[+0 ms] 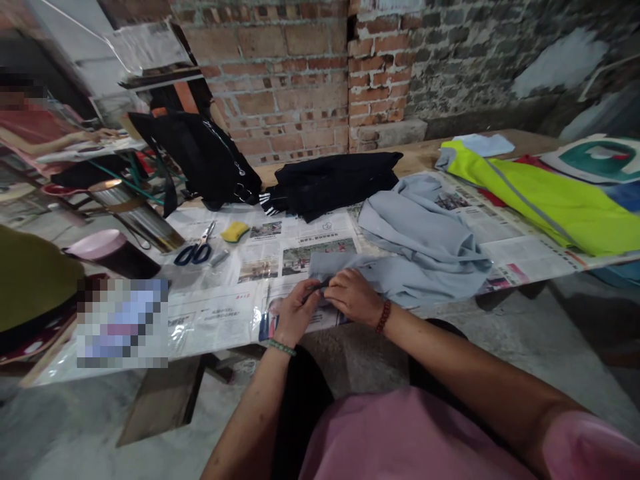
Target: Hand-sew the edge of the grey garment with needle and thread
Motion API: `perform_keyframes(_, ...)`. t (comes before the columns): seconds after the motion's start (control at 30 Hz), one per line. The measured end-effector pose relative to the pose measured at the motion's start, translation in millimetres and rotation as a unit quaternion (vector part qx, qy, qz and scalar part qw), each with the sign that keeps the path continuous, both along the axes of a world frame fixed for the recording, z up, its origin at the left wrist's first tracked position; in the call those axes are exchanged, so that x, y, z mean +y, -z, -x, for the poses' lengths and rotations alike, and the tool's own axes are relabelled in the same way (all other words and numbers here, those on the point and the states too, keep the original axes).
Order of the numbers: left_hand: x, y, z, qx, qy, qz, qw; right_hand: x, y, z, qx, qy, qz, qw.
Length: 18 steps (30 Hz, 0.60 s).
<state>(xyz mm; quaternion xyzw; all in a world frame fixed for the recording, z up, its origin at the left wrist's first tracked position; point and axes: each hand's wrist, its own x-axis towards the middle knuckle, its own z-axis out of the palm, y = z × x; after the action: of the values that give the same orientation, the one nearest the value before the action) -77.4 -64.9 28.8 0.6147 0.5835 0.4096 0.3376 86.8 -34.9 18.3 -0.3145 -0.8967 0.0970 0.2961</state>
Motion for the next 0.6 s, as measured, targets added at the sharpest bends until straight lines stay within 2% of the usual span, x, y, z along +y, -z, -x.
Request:
perform_keyframes(0.07, 1, 1.8, 2, -0.004, -0.001, 0.001, 1.0, 0, 0, 2, 0.059, 0.018, 0.053, 0.997)
perform_keyframes(0.13, 2, 4.2, 3, -0.022, 0.003, 0.003, 1.0, 1, -2, 4, 0.147, 0.061, 0.136, 0.978)
perform_keyframes(0.23, 3, 6.3, 4, -0.05, 0.025, 0.002, 0.998, 5, -3, 4, 0.25, 0.11, 0.27, 0.923)
perform_keyframes(0.3, 4, 6.1, 3, -0.025, 0.027, -0.002, 0.999, 8, -4, 3, 0.287, 0.112, 0.333, 0.891)
perform_keyframes(0.47, 3, 5.7, 2, 0.059, -0.002, -0.022, 0.998, 11, -6, 6, 0.38, 0.099, 0.435, 0.81)
perform_keyframes(0.6, 3, 7.0, 1, 0.088, -0.004, -0.028, 0.996, 14, -4, 6, 0.475, 0.101, 0.46, 0.743)
